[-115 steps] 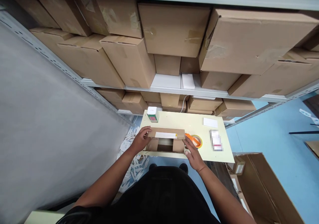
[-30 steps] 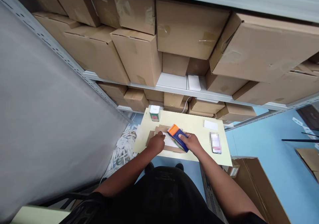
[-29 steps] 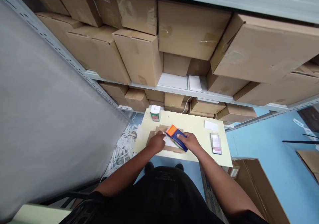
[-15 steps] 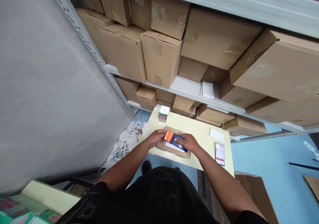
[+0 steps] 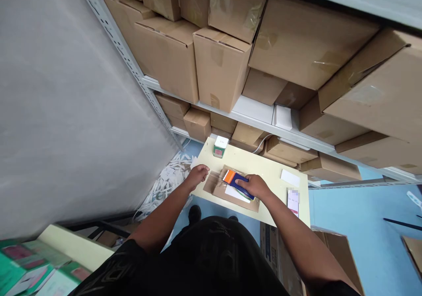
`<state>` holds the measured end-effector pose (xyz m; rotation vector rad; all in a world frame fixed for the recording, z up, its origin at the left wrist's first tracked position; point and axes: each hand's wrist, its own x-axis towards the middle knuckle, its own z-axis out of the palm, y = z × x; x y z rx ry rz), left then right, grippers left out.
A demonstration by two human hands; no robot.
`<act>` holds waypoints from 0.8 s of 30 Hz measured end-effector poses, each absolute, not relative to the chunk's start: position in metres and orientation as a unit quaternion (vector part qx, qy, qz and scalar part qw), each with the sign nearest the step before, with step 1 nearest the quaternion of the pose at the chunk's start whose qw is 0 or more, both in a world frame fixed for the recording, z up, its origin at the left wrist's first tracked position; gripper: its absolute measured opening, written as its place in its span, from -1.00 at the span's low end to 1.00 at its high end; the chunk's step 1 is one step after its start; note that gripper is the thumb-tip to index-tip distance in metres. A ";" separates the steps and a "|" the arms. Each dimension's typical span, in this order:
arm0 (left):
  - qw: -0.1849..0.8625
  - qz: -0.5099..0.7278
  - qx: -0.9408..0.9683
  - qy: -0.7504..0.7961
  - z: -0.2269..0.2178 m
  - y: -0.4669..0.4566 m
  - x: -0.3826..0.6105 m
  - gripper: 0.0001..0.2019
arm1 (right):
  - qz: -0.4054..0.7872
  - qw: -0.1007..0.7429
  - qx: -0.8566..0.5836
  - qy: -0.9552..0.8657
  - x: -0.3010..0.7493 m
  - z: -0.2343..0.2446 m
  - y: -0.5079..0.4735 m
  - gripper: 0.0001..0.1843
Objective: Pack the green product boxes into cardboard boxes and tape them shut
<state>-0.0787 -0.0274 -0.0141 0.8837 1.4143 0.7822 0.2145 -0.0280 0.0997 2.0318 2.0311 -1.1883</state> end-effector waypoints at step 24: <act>0.379 0.290 0.643 0.599 -0.048 -0.071 -0.044 -0.42 | -0.297 0.155 0.649 0.683 0.192 0.117 -0.034 -0.27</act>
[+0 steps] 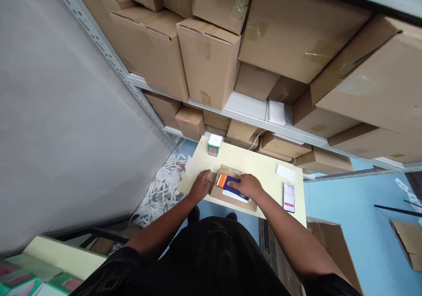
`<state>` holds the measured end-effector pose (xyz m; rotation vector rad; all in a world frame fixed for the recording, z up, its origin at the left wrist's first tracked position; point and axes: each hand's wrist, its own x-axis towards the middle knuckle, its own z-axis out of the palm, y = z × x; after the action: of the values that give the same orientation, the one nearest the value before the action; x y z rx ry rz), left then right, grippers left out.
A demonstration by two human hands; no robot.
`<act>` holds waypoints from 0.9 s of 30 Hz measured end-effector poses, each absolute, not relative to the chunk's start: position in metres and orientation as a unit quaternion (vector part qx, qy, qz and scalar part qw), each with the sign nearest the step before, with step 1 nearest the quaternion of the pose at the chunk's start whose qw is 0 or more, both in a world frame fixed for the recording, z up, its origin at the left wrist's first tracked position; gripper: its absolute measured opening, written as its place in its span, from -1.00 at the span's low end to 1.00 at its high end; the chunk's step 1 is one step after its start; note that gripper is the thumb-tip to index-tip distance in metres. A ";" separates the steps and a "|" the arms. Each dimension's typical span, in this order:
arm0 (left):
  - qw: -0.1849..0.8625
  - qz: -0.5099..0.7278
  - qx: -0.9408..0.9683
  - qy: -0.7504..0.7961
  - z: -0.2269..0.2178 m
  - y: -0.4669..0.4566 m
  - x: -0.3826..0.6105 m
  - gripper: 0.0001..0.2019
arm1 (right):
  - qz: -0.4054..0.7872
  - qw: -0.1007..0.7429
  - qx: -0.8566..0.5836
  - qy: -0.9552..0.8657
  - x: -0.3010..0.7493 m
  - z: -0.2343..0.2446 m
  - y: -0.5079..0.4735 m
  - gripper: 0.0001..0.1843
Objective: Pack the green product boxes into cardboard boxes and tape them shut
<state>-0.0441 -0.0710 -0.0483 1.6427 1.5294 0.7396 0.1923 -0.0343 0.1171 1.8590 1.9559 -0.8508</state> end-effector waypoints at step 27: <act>0.127 0.110 0.869 0.465 -0.031 -0.091 -0.029 0.00 | -0.403 0.100 0.691 0.592 0.435 0.113 -0.107 -0.21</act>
<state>-0.0294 -0.0912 -0.0308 2.5292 1.3531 0.3206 0.4347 -0.1074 0.1125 2.0424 1.7492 -1.1917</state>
